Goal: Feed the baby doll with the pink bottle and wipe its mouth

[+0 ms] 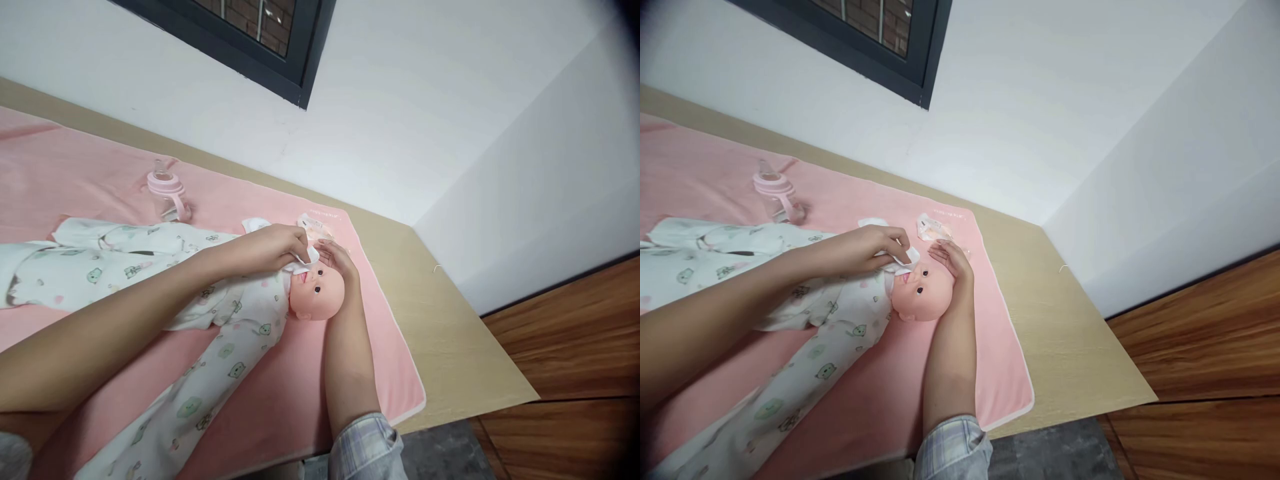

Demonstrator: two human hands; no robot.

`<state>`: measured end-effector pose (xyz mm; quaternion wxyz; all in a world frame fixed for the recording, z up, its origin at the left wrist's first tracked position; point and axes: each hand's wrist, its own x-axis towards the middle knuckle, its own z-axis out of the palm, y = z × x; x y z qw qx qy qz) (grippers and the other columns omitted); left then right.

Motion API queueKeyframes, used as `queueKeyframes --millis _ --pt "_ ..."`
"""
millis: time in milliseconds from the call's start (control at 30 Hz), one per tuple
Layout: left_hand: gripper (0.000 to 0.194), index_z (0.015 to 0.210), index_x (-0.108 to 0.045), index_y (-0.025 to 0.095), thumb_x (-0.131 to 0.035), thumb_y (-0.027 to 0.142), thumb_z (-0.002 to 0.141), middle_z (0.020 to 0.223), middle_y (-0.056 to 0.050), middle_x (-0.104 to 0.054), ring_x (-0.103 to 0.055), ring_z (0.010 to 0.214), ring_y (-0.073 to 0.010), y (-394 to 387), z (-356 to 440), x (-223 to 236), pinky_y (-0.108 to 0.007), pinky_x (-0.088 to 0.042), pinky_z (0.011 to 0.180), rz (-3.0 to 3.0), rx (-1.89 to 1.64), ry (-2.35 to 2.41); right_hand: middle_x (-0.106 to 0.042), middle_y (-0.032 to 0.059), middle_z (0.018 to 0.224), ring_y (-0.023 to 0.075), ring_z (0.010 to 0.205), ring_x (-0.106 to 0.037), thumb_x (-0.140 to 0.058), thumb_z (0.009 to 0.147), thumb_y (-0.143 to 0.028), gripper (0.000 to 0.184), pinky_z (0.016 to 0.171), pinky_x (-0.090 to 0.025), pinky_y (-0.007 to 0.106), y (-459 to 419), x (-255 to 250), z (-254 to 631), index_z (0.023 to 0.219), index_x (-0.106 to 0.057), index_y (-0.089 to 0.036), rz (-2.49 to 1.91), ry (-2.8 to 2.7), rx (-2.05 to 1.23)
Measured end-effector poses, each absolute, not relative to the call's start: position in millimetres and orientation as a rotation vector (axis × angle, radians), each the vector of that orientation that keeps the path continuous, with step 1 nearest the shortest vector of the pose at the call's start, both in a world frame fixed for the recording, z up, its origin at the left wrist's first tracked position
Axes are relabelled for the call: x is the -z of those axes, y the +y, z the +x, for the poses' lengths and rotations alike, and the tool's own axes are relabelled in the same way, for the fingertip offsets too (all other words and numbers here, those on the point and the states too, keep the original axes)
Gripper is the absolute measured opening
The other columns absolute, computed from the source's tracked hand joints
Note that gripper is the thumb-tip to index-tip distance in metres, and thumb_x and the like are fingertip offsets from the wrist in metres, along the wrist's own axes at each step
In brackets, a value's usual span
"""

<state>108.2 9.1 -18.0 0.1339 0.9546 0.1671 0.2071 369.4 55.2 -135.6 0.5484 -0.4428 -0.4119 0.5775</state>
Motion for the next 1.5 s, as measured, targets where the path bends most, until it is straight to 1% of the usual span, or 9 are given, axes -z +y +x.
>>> queueKeyframes --millis 200,367,467,800,933,1067,1233,1400,1500 --pt "0.052 0.091 -0.077 0.023 -0.045 -0.013 0.072 0.088 0.000 -0.060 -0.058 0.073 -0.0125 -2.0 111.1 11.0 -0.019 -0.037 0.065 2.786 -0.510 0.437 -0.071 0.0030 0.085 0.0205 0.106 -0.065 -0.072 0.073 -0.032 0.024 0.103 -0.050 0.041 55.2 137.8 369.3 0.092 -0.061 -0.021 -1.063 -0.988 -1.373" --pt "0.052 0.092 -0.078 0.022 -0.045 -0.013 0.072 0.089 -0.001 -0.061 -0.059 0.075 -0.0126 -1.1 112.1 12.1 -0.019 -0.038 0.067 2.769 -0.508 0.465 -0.071 0.0019 0.083 0.0194 0.098 -0.068 -0.073 0.072 -0.031 0.025 0.103 -0.050 0.040 57.1 140.6 371.6 0.091 -0.061 -0.021 -1.016 -0.995 -1.381" --pt "0.051 0.093 -0.077 0.021 -0.044 -0.012 0.073 0.091 -0.001 -0.061 -0.060 0.077 -0.0132 0.7 112.1 13.2 -0.019 -0.039 0.068 2.761 -0.519 0.495 -0.071 0.0023 0.084 0.0191 0.097 -0.068 -0.072 0.074 -0.033 0.024 0.102 -0.051 0.039 57.9 142.3 372.6 0.091 -0.062 -0.020 -1.016 -0.988 -1.379" --pt "0.043 0.092 -0.076 0.020 -0.044 -0.005 0.077 0.093 -0.002 -0.063 -0.060 0.079 -0.0142 5.4 112.8 17.5 -0.022 -0.040 0.071 2.769 -0.546 0.532 -0.071 0.0028 0.083 0.0166 0.092 -0.068 -0.067 0.079 -0.030 0.015 0.098 -0.053 0.034 63.2 143.8 374.0 0.090 -0.062 -0.020 -1.068 -0.955 -1.379" --pt "0.041 0.094 -0.076 0.019 -0.046 -0.004 0.077 0.098 -0.002 -0.063 -0.060 0.082 -0.0143 5.8 108.7 12.5 -0.021 -0.039 0.072 2.756 -0.532 0.547 -0.071 0.0026 0.085 0.0169 0.091 -0.069 -0.068 0.078 -0.031 0.017 0.099 -0.053 0.037 63.9 144.3 375.2 0.090 -0.062 -0.020 -1.039 -0.950 -1.411" --pt "0.034 0.094 -0.074 0.019 -0.048 0.001 0.082 0.104 0.000 -0.065 -0.062 0.086 -0.0137 2.2 101.1 3.2 -0.019 -0.040 0.074 2.667 -0.431 0.515 -0.071 0.0028 0.083 0.0175 0.090 -0.070 -0.069 0.078 -0.030 0.017 0.099 -0.053 0.039 65.9 146.0 376.1 0.089 -0.062 -0.020 -1.030 -0.924 -1.425" --pt "0.029 0.093 -0.074 0.021 -0.053 0.004 0.080 0.097 0.003 -0.069 -0.063 0.084 -0.0136 -1.0 100.1 2.9 -0.019 -0.040 0.073 2.636 -0.356 0.506 -0.071 0.0033 0.082 0.0183 0.094 -0.069 -0.072 0.077 -0.029 0.019 0.100 -0.053 0.039 63.0 140.3 372.6 0.090 -0.062 -0.020 -1.079 -0.909 -1.404" --pt "0.015 0.080 -0.071 0.019 -0.058 0.012 0.082 0.086 0.002 -0.068 -0.060 0.074 -0.0154 -4.4 105.7 5.0 -0.022 -0.036 0.064 2.705 -0.302 0.559 -0.071 0.0028 0.084 0.0188 0.098 -0.069 -0.073 0.077 -0.027 0.017 0.101 -0.053 0.038 55.3 129.9 367.2 0.087 -0.061 -0.020 -1.120 -0.892 -1.393" --pt "0.010 0.077 -0.070 0.017 -0.061 0.014 0.080 0.081 0.001 -0.067 -0.058 0.072 -0.0166 -6.3 108.3 4.6 -0.024 -0.034 0.061 2.721 -0.311 0.624 -0.071 0.0033 0.087 0.0188 0.098 -0.069 -0.072 0.078 -0.026 0.017 0.102 -0.053 0.038 52.7 127.1 365.8 0.089 -0.061 -0.020 -1.128 -0.898 -1.396"
